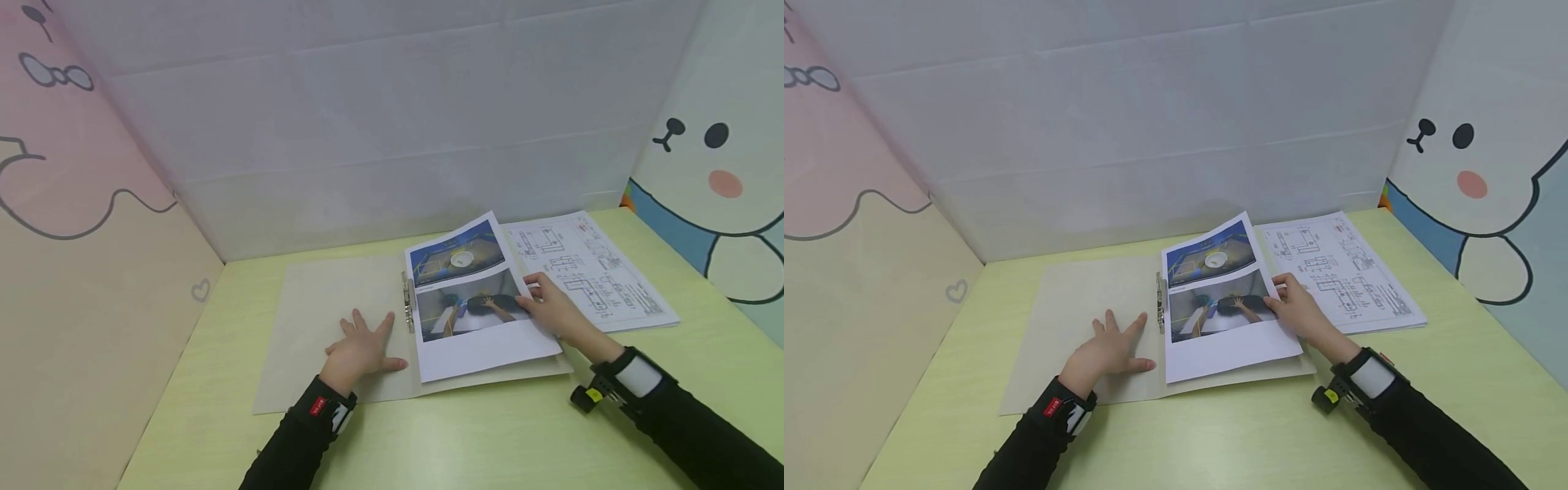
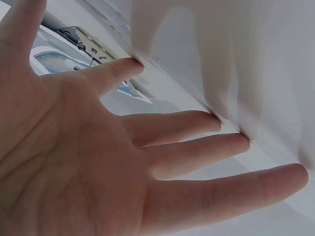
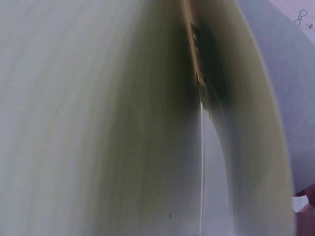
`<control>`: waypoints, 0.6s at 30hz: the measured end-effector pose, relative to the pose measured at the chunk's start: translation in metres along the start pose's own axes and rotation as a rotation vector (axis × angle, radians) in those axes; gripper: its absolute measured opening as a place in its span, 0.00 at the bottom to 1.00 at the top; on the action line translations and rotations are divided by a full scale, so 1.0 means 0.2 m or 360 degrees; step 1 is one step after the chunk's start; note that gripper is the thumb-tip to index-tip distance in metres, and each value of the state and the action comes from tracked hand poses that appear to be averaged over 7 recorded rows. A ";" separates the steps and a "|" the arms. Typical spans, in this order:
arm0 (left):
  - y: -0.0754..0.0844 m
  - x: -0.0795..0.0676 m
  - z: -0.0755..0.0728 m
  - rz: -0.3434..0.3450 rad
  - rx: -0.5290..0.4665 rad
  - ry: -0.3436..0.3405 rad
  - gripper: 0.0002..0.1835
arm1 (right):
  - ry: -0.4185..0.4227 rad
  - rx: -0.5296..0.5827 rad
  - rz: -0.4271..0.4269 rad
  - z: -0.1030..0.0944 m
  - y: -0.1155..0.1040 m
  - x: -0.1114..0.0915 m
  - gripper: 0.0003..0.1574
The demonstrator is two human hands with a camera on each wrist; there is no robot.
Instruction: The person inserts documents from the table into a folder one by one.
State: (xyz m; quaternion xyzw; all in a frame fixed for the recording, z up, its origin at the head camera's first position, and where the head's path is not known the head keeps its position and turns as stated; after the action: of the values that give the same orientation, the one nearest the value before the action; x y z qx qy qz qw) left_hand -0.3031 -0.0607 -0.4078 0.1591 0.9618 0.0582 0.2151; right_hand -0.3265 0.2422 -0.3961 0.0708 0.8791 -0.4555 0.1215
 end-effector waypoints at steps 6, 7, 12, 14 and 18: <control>0.00 0.00 0.00 0.0005 0.0005 0.0001 0.52 | -0.0009 -0.0003 0.0005 0.00 0.00 0.00 0.30; 0.00 0.00 0.00 0.0003 0.0005 -0.0002 0.52 | -0.0015 -0.0009 0.0007 0.00 0.01 0.00 0.32; 0.00 0.00 0.00 0.0003 0.0000 -0.0009 0.52 | -0.0022 -0.0083 0.0032 -0.01 0.03 0.00 0.40; 0.00 0.00 0.00 0.0003 0.0003 -0.0009 0.52 | -0.0012 -0.0109 0.0017 -0.03 0.03 -0.01 0.42; 0.00 0.00 -0.01 -0.0003 0.0011 -0.0009 0.52 | -0.0007 -0.0116 -0.0029 -0.06 0.04 -0.03 0.40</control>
State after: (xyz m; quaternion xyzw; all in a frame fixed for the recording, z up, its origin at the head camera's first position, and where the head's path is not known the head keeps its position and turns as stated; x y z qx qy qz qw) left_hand -0.3037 -0.0614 -0.4063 0.1591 0.9615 0.0543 0.2174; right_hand -0.3215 0.2556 -0.3942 0.0574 0.8954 -0.4245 0.1217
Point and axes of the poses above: each hand's wrist, its own x-axis towards the middle knuckle, its own z-axis out of the palm, y = z × x, the point moved 10 cm from there along x, towards the middle knuckle, and after that the axes turned 12 degrees about z, right-handed, at the moved point
